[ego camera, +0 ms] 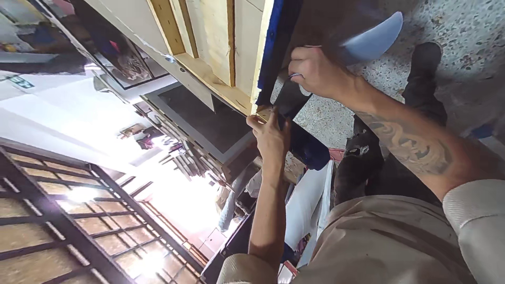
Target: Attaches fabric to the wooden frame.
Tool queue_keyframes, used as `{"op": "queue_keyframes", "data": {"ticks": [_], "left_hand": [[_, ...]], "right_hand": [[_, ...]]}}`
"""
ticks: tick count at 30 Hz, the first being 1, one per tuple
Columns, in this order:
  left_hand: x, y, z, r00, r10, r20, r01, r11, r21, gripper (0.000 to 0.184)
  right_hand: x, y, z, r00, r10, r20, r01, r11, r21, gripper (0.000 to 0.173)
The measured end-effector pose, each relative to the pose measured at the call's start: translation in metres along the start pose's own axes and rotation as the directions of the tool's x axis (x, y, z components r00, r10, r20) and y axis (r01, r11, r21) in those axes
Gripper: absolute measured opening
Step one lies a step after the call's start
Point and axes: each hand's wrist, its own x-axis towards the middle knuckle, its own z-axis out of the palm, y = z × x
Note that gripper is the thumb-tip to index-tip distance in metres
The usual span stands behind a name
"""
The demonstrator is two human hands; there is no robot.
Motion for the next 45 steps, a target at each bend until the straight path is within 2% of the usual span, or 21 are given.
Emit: {"op": "queue_keyframes", "data": {"ticks": [10,19,23,31,36,41,45], "left_hand": [[0.007,0.009,-0.008,0.991,-0.073,0.116,0.057,0.989,0.136,0.057],[0.006,0.011,-0.008,0.994,-0.075,0.080,0.061,0.984,0.165,0.059],[0.005,0.011,-0.007,0.996,-0.067,0.062,0.058,0.987,0.147,0.059],[0.003,0.010,-0.005,0.999,-0.040,0.013,0.038,0.989,0.140,0.054],[0.006,0.011,-0.005,0.996,-0.084,0.032,0.080,0.991,0.110,0.070],[0.007,0.012,-0.004,0.996,-0.087,0.021,0.084,0.991,0.102,0.059],[0.007,0.012,-0.004,0.997,-0.079,0.018,0.077,0.992,0.104,0.056]], "right_hand": [[0.004,-0.002,0.010,0.999,0.010,-0.042,-0.009,1.000,0.020,0.013],[0.005,-0.002,0.017,0.978,-0.035,-0.207,0.008,0.992,-0.128,0.015],[0.007,-0.001,0.012,0.963,-0.001,-0.269,-0.036,0.991,-0.132,0.012],[0.014,-0.004,-0.004,0.978,0.131,-0.162,-0.149,0.983,-0.103,0.019],[0.011,-0.001,-0.004,0.991,0.066,-0.119,-0.074,0.995,-0.069,0.021],[0.010,0.001,0.000,0.988,0.011,-0.157,-0.021,0.998,-0.063,0.022],[0.009,-0.002,0.000,0.980,0.007,-0.197,-0.023,0.997,-0.078,0.021]]}}
